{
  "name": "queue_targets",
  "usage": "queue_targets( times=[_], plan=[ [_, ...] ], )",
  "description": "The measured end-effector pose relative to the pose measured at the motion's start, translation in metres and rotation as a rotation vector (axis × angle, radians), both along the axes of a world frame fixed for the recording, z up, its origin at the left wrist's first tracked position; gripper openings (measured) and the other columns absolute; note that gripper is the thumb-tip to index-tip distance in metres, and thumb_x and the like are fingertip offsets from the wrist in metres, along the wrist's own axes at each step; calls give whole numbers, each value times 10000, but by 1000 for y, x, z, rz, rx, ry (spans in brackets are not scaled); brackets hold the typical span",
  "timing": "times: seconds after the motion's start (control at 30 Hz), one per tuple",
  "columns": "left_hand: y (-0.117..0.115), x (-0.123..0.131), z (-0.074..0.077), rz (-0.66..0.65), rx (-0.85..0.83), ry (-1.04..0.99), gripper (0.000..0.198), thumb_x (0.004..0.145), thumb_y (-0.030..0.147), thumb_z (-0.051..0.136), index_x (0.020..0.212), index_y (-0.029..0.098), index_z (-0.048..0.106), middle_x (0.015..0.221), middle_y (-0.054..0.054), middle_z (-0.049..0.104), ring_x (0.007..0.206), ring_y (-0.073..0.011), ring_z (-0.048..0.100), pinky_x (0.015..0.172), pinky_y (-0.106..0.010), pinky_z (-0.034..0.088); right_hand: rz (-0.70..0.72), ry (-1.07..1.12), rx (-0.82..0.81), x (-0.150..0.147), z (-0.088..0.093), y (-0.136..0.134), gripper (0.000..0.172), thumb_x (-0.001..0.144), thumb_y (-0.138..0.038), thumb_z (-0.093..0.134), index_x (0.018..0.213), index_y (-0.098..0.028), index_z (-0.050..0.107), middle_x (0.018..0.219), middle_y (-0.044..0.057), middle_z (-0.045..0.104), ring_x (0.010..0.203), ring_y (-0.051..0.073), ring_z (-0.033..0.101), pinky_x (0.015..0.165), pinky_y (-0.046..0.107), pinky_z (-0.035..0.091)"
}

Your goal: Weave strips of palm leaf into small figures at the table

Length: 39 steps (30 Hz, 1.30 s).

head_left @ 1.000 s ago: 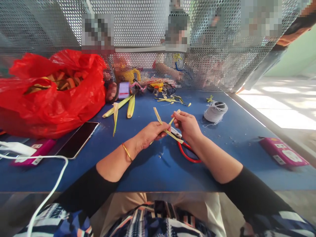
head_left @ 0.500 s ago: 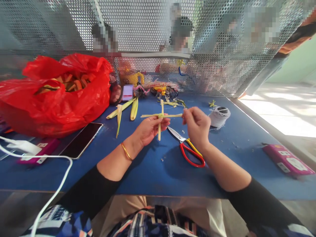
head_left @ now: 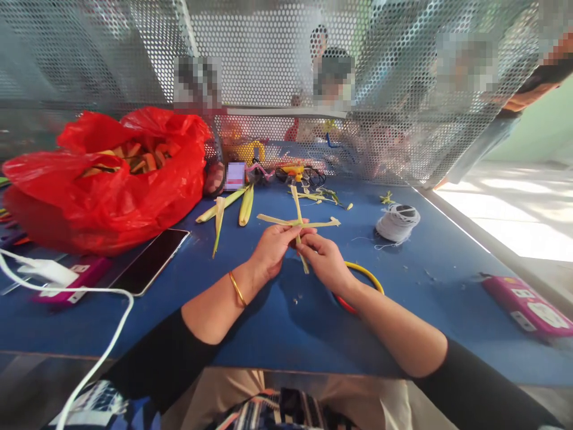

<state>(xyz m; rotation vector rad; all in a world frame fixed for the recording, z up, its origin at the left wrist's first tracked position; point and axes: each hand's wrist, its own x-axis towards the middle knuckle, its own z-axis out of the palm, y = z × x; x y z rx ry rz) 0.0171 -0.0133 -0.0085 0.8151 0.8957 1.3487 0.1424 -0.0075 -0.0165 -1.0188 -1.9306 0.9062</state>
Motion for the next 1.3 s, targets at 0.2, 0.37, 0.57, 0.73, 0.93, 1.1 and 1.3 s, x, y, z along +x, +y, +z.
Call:
queue_targets(
  times=[0.2,0.37,0.57,0.73,0.93,1.1,1.3],
  plan=[
    [-1,-2,4,45,-36,26,142,708,204,707,822,122,721,754,-66,733,776,-168,666,769,-270,476,66,-117,56,0,4,-4,268,843,-258,476,582,-198,488,616,-30,492,571,111,432,541,229,330],
    [1,-11,10,-9,-120,46,195,730,219,716,908,138,706,710,-40,707,657,-122,643,693,-249,474,-190,-356,523,11,17,-9,254,925,-329,470,746,-204,600,751,39,631,672,163,527,634,282,348],
    [-1,-14,13,-39,-137,170,216,687,303,750,825,138,722,646,-4,636,495,-65,518,472,-196,344,-286,-611,827,18,20,3,237,957,-312,454,859,-190,630,747,59,670,727,199,561,792,331,320],
    [-2,-9,5,60,-76,286,206,651,318,752,725,129,712,646,-6,625,469,-51,476,417,-194,244,-159,-655,809,10,8,-1,340,961,-226,390,687,-175,584,586,27,615,542,149,497,734,315,291],
    [-1,-8,5,145,-133,252,203,621,253,749,773,120,725,619,-14,630,456,-44,427,399,-183,234,-30,-587,783,6,7,-11,280,937,-160,376,756,-158,589,648,46,648,569,142,532,694,304,283],
    [2,-15,9,26,-110,203,236,643,330,754,736,118,705,658,-42,661,435,-34,403,391,-174,214,-68,-478,618,8,8,-7,315,932,-222,408,637,-191,516,549,2,579,517,122,492,674,274,307],
    [2,-16,10,55,-108,242,273,633,367,772,685,113,685,547,4,570,418,-30,348,397,-183,168,-29,-429,490,7,11,-10,306,887,-221,431,583,-200,465,512,-15,507,527,115,465,655,257,316]
  ],
)
